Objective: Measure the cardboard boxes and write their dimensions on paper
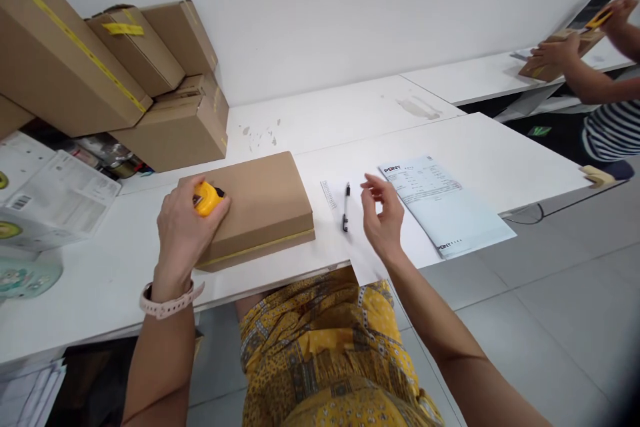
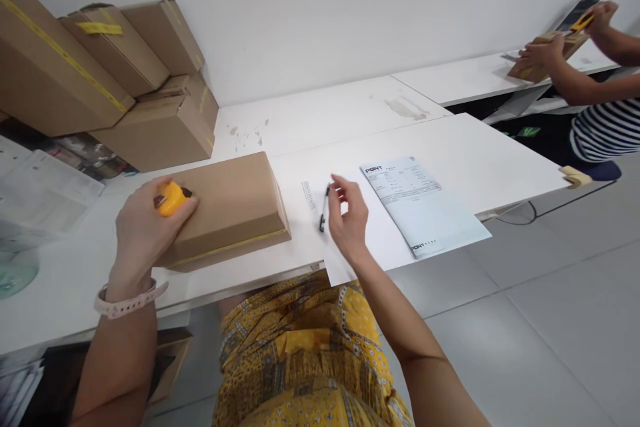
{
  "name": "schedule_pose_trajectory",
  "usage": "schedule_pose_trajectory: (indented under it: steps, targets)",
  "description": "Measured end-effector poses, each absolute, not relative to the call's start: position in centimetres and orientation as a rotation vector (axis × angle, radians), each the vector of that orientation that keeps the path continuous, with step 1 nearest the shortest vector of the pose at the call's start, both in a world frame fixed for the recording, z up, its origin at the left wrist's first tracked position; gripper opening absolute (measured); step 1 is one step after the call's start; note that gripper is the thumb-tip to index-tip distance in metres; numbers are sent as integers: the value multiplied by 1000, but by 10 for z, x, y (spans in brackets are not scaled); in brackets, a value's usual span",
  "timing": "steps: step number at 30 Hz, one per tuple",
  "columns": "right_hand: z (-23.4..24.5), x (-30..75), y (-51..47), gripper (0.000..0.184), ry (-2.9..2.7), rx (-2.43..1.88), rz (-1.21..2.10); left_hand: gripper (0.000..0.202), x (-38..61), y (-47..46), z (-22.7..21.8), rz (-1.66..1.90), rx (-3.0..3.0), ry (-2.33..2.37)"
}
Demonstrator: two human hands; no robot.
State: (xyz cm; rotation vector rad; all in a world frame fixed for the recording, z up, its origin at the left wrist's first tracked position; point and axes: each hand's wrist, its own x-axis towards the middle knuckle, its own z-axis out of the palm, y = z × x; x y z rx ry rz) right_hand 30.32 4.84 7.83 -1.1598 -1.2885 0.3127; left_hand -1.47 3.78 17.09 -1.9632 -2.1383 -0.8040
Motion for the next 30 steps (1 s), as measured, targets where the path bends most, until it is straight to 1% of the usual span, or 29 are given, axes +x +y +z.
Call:
schedule_pose_trajectory:
  steps: [2, 4, 5, 7, 8, 10, 15, 18, 20, 23, 25, 26, 28, 29, 30]
  targets:
    - [87, 286, 17, 22, -1343, -1092, 497, 50, -4, 21, 174, -980, -1964, -2204]
    - [89, 270, -12, 23, -1437, -989, 896, 52, 10, -5, 176, -1145, -2201, -2174]
    - [89, 264, -24, 27, -1450, -905, 1134, 53, 18, -19, 176, -1185, -2444, -2090]
    - [89, 253, -42, 36, -1420, -722, 1522, 56, 32, -44, 177, -1063, -2887, -1844]
    - [89, 250, -48, 39, -1383, -657, 1646, 60, 37, -53, 176, -974, -3027, -1715]
    - [89, 245, -54, 43, -1300, -602, 1768, 66, 43, -65, 175, -850, -3122, -1552]
    - [88, 241, -55, 45, -1228, -620, 1894, 76, 33, -70, 166, -782, -3115, -1564]
    - [90, 239, -56, 38, -1308, -669, 1855, 79, 23, -71, 164, -768, -3151, -1686]
    - [94, 239, -52, 36, -1348, -713, 1798, 78, 13, -70, 168, -807, -3202, -1800]
    - [105, 249, -28, 40, -1373, -782, 1724, 67, -20, -62, 184, -960, -3166, -1955]
    - [115, 259, 4, 44, -1353, -868, 1573, 57, -54, -51, 202, -1046, -2986, -2044]
    - [120, 264, 24, 48, -1330, -914, 1466, 53, -73, -43, 211, -1040, -2890, -2084]
    - [127, 270, 66, 51, -1269, -968, 1363, 41, -111, -25, 229, -876, -2676, -2241]
    - [129, 271, 85, 52, -1237, -985, 1366, 39, -127, -16, 236, -797, -2564, -2333]
    - [129, 269, 103, 53, -1226, -1003, 1389, 42, -141, -6, 241, -783, -2497, -2437]
